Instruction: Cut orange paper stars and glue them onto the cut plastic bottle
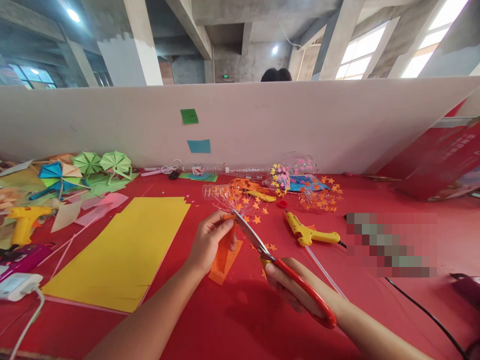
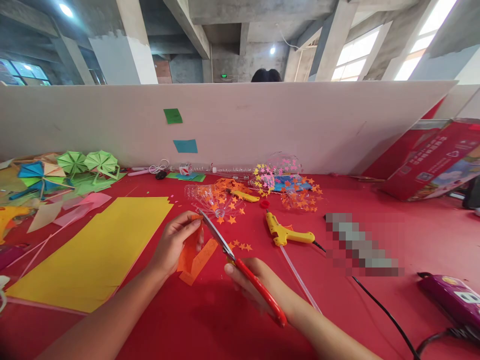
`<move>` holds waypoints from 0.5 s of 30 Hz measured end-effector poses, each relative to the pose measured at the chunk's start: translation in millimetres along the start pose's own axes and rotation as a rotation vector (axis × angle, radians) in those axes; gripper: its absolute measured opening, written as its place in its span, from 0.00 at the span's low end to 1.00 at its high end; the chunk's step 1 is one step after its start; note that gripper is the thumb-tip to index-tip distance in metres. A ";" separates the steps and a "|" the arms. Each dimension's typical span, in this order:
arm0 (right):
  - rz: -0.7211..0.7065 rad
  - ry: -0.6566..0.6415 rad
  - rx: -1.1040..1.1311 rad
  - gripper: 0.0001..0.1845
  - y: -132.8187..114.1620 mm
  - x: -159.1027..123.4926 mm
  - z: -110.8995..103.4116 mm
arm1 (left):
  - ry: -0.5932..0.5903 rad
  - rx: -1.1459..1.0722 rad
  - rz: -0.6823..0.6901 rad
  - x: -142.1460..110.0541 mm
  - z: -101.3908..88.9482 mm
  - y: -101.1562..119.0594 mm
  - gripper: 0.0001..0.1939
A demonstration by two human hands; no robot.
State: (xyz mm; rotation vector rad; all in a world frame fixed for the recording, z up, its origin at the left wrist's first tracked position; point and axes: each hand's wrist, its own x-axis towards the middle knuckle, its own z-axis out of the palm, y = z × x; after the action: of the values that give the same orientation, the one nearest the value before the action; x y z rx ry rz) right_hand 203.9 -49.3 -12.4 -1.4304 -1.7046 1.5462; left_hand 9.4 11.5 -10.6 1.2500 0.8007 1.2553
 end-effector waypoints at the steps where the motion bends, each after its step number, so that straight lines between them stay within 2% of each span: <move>1: -0.012 -0.005 -0.014 0.35 0.2 -0.3 -0.4 | 0.001 -0.001 -0.002 0.0 0.1 0.1 0.07; 9: -0.068 -0.010 -0.093 0.34 2.0 -2.0 -4.0 | -0.018 -0.029 -0.031 0.4 -1.4 3.0 0.08; 13: -0.079 -0.027 0.083 0.31 7.4 0.4 -2.8 | -0.045 -0.199 -0.166 3.3 -4.9 6.8 0.13; 15: -0.107 -0.087 0.222 0.29 10.5 1.5 -2.4 | -0.063 -0.275 -0.242 4.5 -6.0 6.7 0.14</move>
State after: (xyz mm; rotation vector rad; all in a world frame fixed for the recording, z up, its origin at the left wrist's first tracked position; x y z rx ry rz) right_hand 209.5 -48.4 -21.7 -1.1580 -1.5725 1.6998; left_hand 2.9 16.4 -4.5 0.9370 0.6850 1.0825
